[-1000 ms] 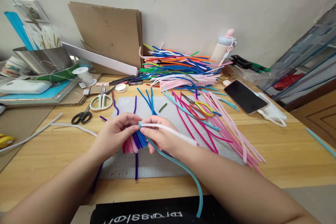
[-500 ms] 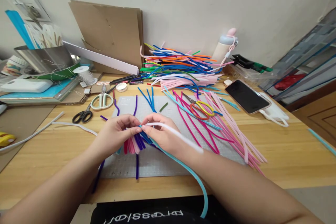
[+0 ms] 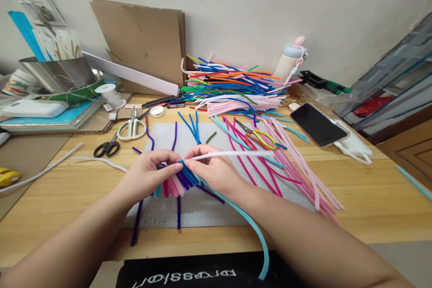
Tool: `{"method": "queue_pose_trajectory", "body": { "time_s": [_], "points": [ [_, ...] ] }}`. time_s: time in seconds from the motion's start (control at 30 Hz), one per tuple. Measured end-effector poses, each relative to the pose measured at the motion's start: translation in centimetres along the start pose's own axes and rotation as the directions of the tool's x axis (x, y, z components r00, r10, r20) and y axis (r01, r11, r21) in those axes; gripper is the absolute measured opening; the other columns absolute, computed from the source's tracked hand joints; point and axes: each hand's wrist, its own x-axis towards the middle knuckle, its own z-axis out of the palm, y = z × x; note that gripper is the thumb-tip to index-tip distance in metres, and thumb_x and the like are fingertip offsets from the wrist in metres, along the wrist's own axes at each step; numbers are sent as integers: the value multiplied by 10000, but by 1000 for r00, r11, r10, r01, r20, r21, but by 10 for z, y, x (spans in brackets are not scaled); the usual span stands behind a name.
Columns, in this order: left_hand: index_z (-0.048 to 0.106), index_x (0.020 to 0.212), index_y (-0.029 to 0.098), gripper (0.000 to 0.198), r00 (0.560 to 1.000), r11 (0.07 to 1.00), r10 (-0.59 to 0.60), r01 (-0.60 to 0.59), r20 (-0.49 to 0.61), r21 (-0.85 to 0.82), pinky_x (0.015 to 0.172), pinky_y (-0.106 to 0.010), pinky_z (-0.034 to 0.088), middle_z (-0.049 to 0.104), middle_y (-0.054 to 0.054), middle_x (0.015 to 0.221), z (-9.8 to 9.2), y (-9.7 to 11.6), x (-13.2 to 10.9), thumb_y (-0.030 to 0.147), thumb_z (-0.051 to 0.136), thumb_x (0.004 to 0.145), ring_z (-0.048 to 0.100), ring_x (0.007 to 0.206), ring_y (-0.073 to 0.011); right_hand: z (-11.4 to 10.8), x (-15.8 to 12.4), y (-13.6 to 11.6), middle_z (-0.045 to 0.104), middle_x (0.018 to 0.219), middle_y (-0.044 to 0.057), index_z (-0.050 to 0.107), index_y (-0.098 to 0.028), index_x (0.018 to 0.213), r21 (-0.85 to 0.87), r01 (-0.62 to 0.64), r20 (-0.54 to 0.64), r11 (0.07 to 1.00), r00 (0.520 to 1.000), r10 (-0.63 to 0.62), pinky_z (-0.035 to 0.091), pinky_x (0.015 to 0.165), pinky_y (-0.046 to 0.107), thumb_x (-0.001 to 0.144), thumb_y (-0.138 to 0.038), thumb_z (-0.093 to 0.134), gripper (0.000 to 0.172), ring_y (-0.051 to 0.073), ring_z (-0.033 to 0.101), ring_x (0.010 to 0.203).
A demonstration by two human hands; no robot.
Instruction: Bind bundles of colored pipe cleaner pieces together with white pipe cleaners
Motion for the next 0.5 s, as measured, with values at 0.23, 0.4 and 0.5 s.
{"method": "queue_pose_trajectory", "body": {
  "time_s": [0.23,0.4,0.5],
  "points": [
    [685,708,151,209,1000,1000,0,1,-31,27,572,-240,451,667,-24,653,1,0,0,333,609,776,597,622,-161,1,-1,6,549,661,-9,601,-148,778,-73,8,-8,997,1000,-9,339,500,220,771,-351,629,206,95,439,554],
    [691,707,159,189,999,997,23,-26,41,69,576,-242,450,661,-25,659,0,0,-1,307,600,783,588,626,-162,0,1,5,538,672,-8,566,-165,740,-211,159,57,964,987,-151,364,564,232,809,-253,544,114,118,470,627],
    [691,706,163,198,995,994,45,-53,91,91,604,-246,449,660,-21,664,-2,2,-2,307,590,796,586,639,-160,-5,2,6,540,674,-8,555,-172,725,-311,353,209,882,931,-299,366,597,237,841,-206,493,136,121,485,646]
  ]
}}
